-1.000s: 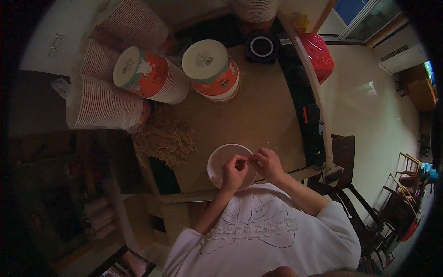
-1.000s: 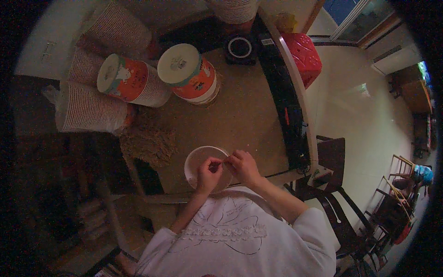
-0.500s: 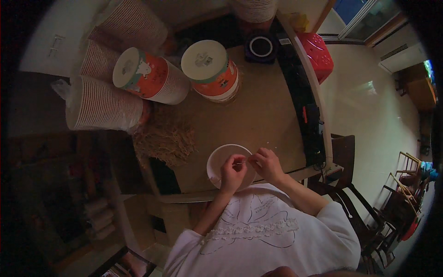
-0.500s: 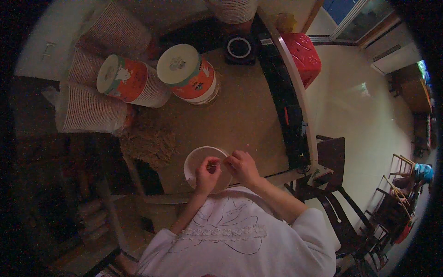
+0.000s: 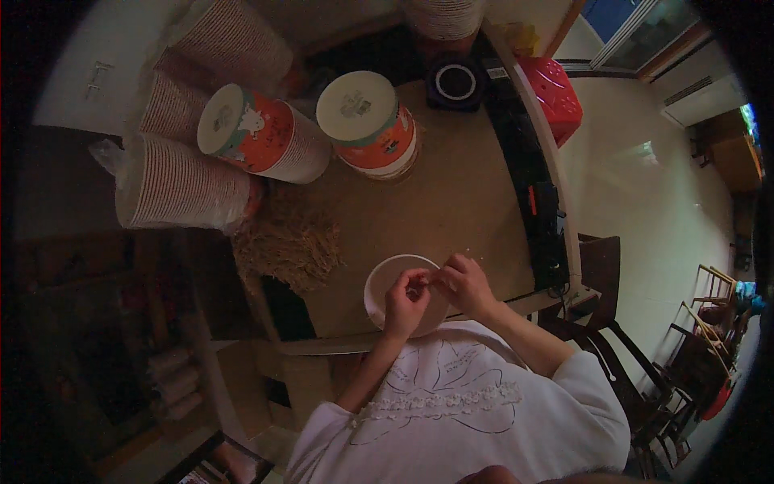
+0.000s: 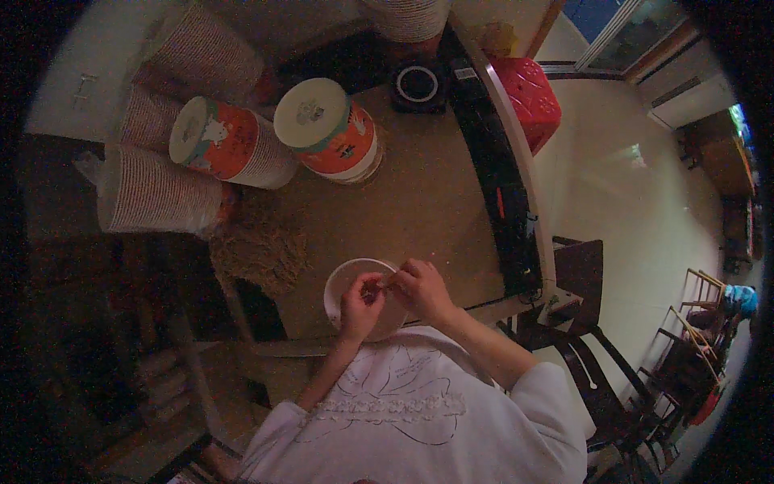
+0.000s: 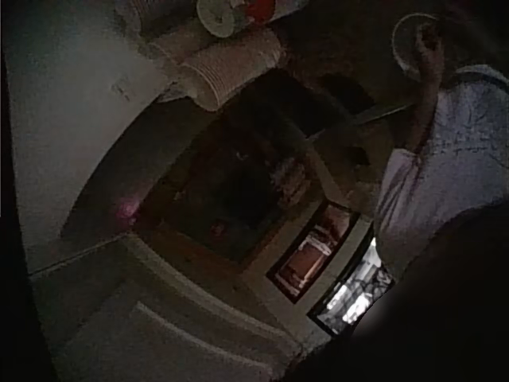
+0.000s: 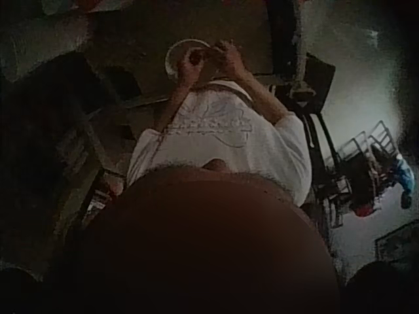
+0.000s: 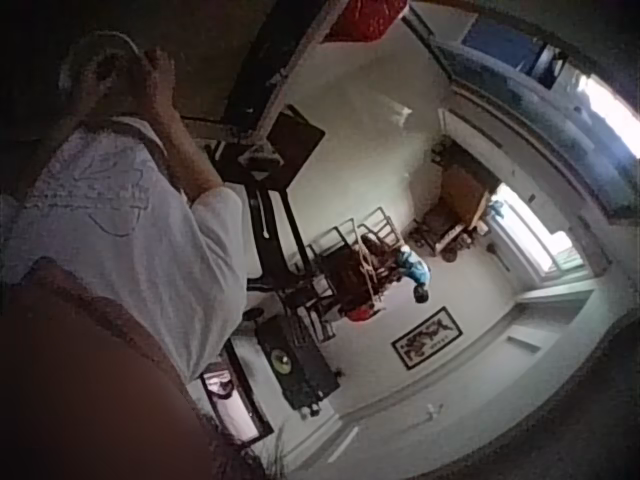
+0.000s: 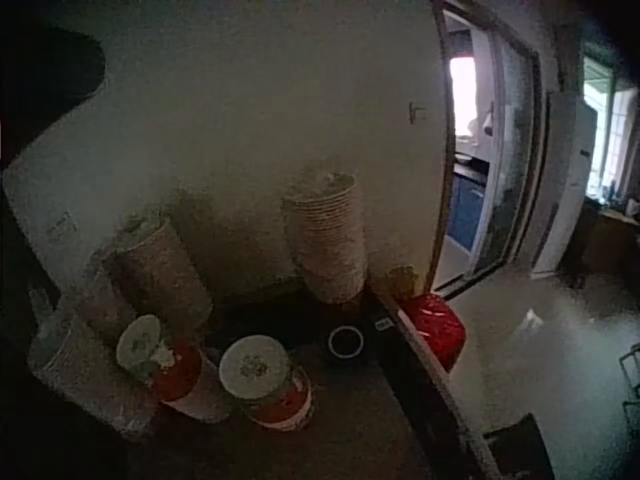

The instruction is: Inspecting and cleaning debris from paper containers at a factory workbench.

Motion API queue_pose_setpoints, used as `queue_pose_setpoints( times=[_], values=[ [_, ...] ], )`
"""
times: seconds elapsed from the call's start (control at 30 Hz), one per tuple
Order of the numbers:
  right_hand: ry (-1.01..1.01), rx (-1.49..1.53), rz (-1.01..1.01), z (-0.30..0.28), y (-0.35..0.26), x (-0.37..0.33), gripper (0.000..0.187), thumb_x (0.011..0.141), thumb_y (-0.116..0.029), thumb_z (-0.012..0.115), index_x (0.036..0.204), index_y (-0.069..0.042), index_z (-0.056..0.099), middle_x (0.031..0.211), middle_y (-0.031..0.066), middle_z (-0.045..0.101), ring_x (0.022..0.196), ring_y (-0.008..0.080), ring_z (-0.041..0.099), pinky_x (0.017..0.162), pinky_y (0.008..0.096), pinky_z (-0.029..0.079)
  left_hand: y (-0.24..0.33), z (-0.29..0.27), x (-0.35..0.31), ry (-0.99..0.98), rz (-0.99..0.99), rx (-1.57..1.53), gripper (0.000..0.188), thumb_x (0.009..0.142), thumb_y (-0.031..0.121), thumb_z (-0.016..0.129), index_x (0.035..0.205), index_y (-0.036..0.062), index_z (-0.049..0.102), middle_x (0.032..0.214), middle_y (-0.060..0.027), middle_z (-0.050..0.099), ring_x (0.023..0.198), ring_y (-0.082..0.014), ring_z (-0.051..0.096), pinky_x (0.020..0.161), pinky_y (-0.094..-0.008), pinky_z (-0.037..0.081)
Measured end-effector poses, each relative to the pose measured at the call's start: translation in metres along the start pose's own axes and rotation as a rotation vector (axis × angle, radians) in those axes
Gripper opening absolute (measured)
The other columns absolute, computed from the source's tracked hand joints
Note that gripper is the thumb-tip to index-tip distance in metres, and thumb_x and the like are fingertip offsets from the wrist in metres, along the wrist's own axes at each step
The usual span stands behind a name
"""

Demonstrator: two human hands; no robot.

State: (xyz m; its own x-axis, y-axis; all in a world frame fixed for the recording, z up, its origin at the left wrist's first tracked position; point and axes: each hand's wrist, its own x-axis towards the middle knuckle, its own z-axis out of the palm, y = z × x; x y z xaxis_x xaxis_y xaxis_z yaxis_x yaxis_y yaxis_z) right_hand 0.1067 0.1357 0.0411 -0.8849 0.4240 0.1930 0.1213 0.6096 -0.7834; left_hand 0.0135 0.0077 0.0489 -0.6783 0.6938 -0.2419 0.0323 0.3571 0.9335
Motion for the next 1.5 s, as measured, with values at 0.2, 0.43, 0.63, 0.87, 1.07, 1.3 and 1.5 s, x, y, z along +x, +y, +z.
queue_pose_setpoints(
  times=[0.2,0.43,0.63,0.87,1.07,1.3,1.5],
  values=[
    [0.026,0.011,0.029,0.000,-0.002,-0.001,0.011,0.064,-0.010,0.065,0.072,-0.011,0.058,0.073,0.0058,0.051,0.068,0.0251,0.051,0.057,0.0345,0.040,0.001,-0.004,0.000,-0.009,-0.048,-0.076,0.011,0.080,0.006,0.056,0.090,0.0023,0.058,0.080,-0.0012,0.059,0.072,-0.0067,0.054,0.064,-0.0204,0.045],
    [-0.002,0.005,-0.035,0.000,-0.003,-0.001,0.010,0.064,-0.009,0.064,0.071,-0.009,0.057,0.069,0.0057,0.049,0.066,0.0241,0.049,0.056,0.0342,0.037,-0.001,-0.002,-0.002,0.086,0.002,0.035,0.007,0.080,0.007,0.056,0.082,0.0012,0.058,0.074,-0.0056,0.061,0.067,-0.0104,0.057,0.060,-0.0235,0.045],
    [0.008,-0.022,-0.065,-0.004,-0.006,0.000,0.010,0.063,-0.008,0.064,0.069,-0.009,0.056,0.070,0.0054,0.049,0.067,0.0236,0.049,0.056,0.0338,0.038,0.006,0.000,-0.002,0.192,0.128,0.086,0.007,0.080,0.007,0.056,0.080,0.0008,0.057,0.070,-0.0045,0.059,0.063,-0.0098,0.055,0.059,-0.0229,0.045],
    [0.109,0.253,0.308,-0.006,-0.017,-0.018,0.009,0.073,-0.009,0.060,0.080,-0.007,0.055,0.072,0.0063,0.054,0.066,0.0211,0.053,0.060,0.0304,0.043,0.024,0.010,-0.008,0.008,-0.015,-0.007,0.006,0.077,0.007,0.059,0.078,0.0009,0.058,0.069,-0.0044,0.060,0.062,-0.0062,0.054,0.056,-0.0215,0.044],
    [-0.058,1.025,0.923,-0.007,0.010,-0.046,0.016,0.085,-0.019,0.050,0.081,-0.004,0.054,0.077,0.0038,0.057,0.070,0.0126,0.055,0.061,0.0254,0.044,0.031,0.025,-0.020,-0.100,-0.002,0.053,0.010,0.076,0.006,0.059,0.083,0.0015,0.055,0.073,-0.0062,0.060,0.065,-0.0117,0.057,0.058,-0.0245,0.046],
    [-0.160,1.096,0.934,-0.010,0.023,-0.051,0.017,0.082,-0.020,0.054,0.085,-0.003,0.057,0.079,0.0031,0.057,0.071,0.0099,0.053,0.061,0.0226,0.044,0.017,0.040,-0.038,-0.320,0.249,0.230,0.015,0.074,0.002,0.056,0.089,0.0025,0.053,0.087,-0.0111,0.056,0.081,-0.0258,0.057,0.066,-0.0304,0.047],
    [-0.084,1.164,0.993,0.002,0.033,-0.043,0.013,0.081,-0.014,0.056,0.085,-0.002,0.057,0.081,0.0037,0.058,0.069,0.0109,0.054,0.063,0.0228,0.045,0.025,0.040,-0.048,-0.283,0.083,0.378,0.025,0.075,0.009,0.057,0.099,0.0050,0.051,0.088,-0.0126,0.057,0.083,-0.0306,0.056,0.066,-0.0372,0.046]
  ],
)
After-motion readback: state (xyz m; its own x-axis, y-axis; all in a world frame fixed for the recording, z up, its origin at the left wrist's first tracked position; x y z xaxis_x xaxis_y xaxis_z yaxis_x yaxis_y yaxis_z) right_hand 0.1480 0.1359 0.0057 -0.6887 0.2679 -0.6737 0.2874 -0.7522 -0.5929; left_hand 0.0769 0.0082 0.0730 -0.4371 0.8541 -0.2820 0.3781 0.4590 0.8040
